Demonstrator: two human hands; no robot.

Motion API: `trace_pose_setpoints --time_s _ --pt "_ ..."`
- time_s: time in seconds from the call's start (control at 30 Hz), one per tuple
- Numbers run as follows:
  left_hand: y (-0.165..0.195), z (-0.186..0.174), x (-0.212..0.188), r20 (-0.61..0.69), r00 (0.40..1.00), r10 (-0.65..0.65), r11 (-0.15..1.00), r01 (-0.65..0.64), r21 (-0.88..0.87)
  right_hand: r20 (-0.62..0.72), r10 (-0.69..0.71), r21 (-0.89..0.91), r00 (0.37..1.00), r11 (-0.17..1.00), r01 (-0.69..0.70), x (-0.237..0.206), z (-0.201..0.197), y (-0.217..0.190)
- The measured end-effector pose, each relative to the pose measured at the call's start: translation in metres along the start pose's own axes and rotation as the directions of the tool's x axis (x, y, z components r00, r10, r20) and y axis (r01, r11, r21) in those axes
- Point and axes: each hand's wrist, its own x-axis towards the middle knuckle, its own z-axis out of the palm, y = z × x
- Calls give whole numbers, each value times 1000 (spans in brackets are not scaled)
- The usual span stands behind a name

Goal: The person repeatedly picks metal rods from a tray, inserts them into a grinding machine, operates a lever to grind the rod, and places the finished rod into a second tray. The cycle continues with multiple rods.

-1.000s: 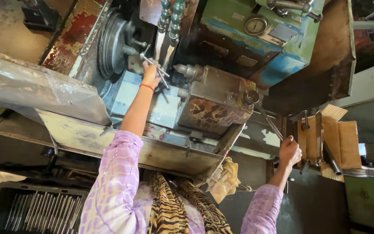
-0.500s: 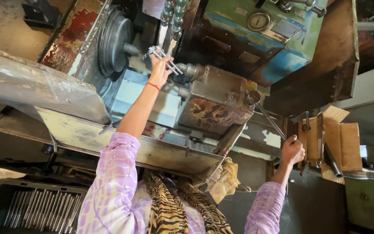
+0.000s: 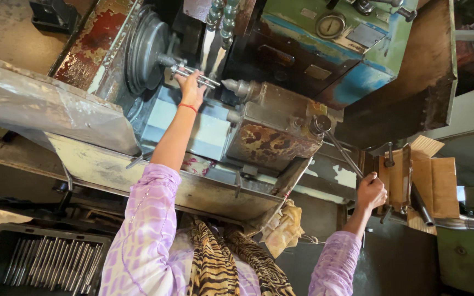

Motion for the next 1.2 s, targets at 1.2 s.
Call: trace_pose_setpoints --time_s 1.2 --pt "142 -155 -281 406 908 101 775 -328 541 806 433 592 404 -574 -565 -332 -38 -30"
